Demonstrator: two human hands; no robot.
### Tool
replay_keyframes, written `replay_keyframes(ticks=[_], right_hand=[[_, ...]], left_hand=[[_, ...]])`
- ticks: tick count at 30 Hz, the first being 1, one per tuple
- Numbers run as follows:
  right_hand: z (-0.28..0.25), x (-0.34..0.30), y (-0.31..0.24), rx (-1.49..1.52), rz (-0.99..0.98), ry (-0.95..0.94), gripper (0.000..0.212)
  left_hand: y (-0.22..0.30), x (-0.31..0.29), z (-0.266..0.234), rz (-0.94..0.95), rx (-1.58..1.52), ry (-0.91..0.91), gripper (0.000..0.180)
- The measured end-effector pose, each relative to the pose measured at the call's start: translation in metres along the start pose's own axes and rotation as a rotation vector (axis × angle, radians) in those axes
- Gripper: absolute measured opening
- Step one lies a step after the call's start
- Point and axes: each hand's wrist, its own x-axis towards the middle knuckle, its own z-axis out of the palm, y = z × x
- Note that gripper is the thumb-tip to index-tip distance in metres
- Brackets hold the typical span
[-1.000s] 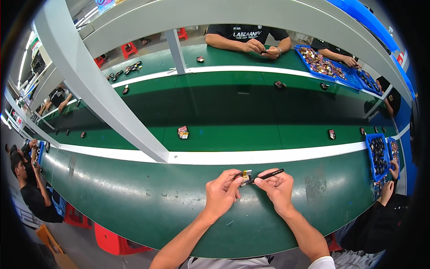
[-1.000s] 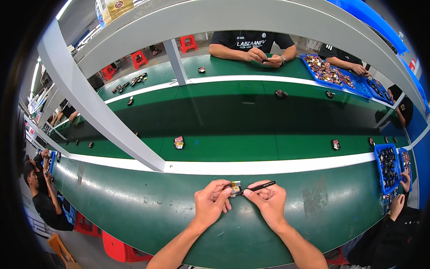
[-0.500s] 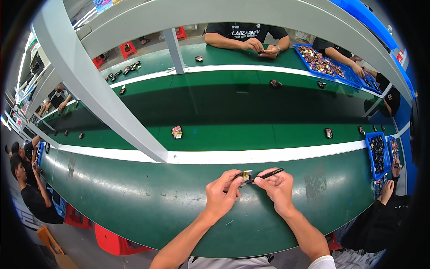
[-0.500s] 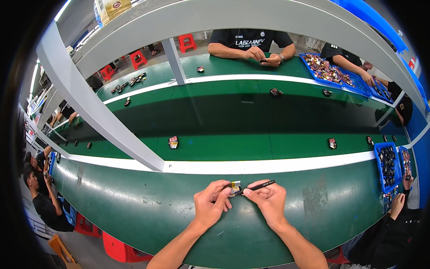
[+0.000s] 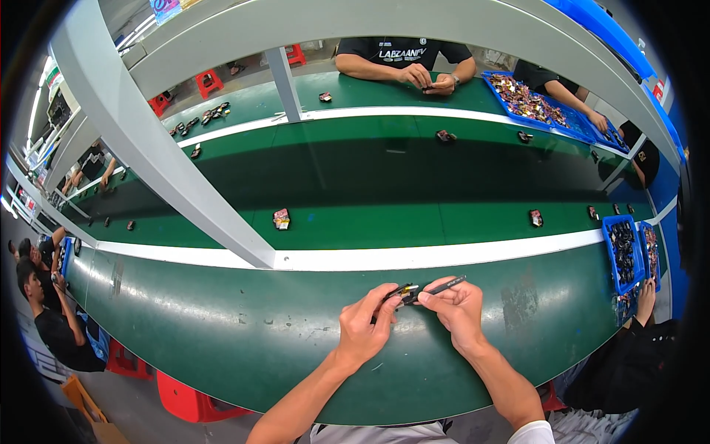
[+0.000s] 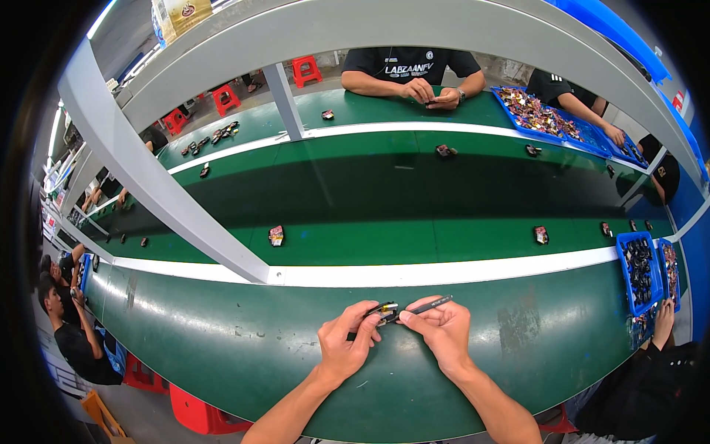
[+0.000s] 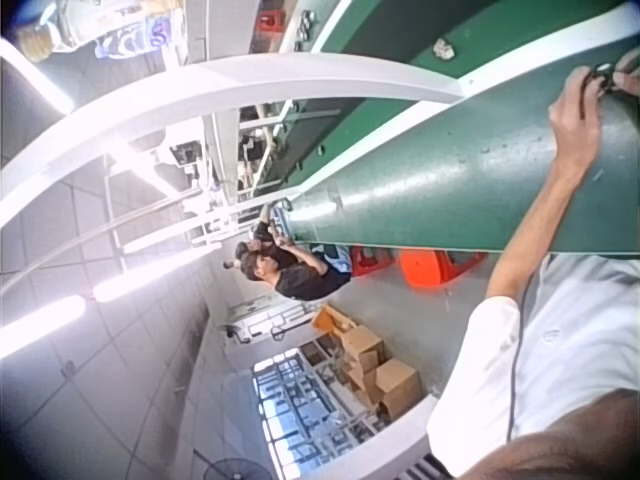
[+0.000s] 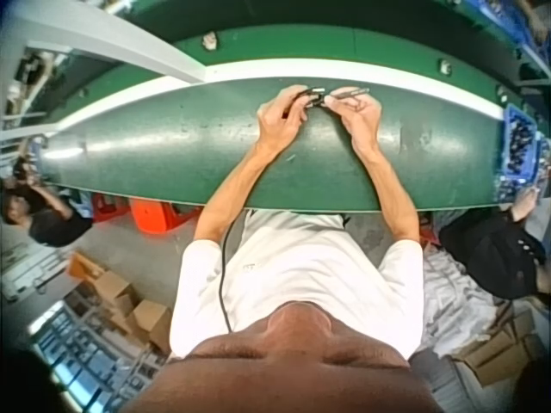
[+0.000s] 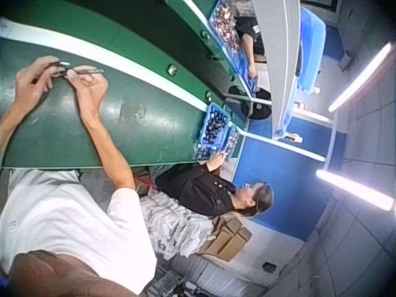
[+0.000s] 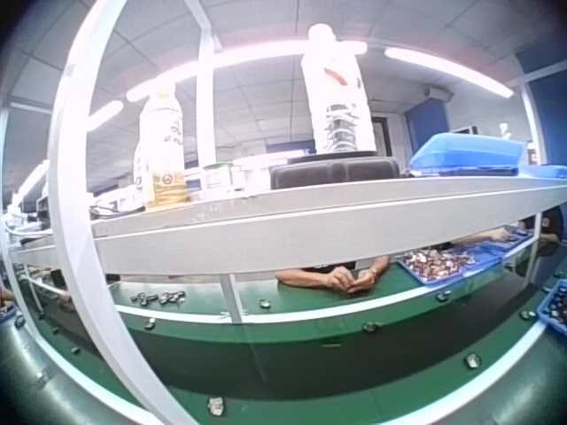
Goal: Assembling small electronic components on an assembly line using an assembly tool.
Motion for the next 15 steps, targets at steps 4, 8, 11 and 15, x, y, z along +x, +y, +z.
replay_keyframes(ticks=[4,8,11,15], right_hand=[[0.0002,0.0,0.0026,-0.005,-0.001,0.004,0.009],[-0.0005,0.0004,0.0047,-0.027,-0.018,0.008,0.009],[0.0001,0.0007,0.0048,-0.03,-0.02,0.001,0.009],[0.0,0.0006,0.0041,-0.033,-0.021,0.0,0.01]], left_hand=[[0.0005,-0.0004,-0.0001,-0.01,0.002,0.017,0.018],[-0.0013,-0.0013,0.0002,-0.033,-0.009,0.012,0.017],[0.0007,-0.0008,-0.001,-0.039,-0.007,0.012,0.017],[0.0018,-0.0003,-0.0004,-0.091,-0.042,0.024,0.016]])
